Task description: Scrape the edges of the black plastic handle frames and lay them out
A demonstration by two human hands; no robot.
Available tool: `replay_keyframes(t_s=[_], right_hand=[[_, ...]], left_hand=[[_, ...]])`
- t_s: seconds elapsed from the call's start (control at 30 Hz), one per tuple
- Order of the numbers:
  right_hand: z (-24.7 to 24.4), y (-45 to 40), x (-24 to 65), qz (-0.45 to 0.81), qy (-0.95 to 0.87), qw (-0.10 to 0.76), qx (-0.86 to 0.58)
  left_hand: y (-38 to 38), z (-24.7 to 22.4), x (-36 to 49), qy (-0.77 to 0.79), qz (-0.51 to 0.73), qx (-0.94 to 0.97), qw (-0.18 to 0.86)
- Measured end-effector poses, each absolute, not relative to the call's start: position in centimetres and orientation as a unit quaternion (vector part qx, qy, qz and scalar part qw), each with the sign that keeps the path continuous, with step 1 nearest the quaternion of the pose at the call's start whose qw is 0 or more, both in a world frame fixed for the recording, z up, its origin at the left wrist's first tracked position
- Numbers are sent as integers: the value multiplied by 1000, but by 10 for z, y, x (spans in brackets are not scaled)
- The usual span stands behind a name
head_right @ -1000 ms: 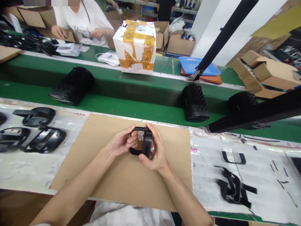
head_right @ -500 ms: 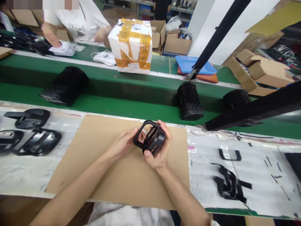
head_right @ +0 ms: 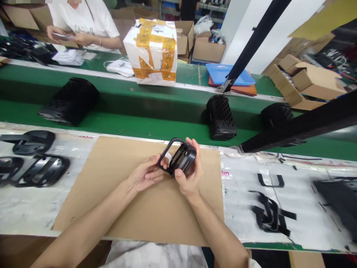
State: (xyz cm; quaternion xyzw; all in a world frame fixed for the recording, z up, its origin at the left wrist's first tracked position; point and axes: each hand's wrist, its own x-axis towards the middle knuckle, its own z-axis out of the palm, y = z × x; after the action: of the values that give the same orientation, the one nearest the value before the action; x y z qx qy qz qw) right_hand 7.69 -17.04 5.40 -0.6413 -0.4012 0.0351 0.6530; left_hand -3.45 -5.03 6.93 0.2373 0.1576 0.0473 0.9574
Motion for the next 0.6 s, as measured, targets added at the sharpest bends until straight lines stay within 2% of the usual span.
replay_keyframes(t_s=[0.13, 0.27, 0.43, 0.6], right_hand=[[60, -171, 80, 33, -408, 664, -626], [63, -172, 81, 8, -462, 639, -615], [61, -169, 74, -7, -611, 489, -623], [84, -182, 82, 147, -598, 361, -700]], left_hand=[[-40, 73, -38, 153, 43, 293, 943], [-25, 81, -44, 156, 74, 475, 863], [-23, 89, -42, 196, 172, 480, 837], [-16, 76, -36, 307, 317, 480, 758]])
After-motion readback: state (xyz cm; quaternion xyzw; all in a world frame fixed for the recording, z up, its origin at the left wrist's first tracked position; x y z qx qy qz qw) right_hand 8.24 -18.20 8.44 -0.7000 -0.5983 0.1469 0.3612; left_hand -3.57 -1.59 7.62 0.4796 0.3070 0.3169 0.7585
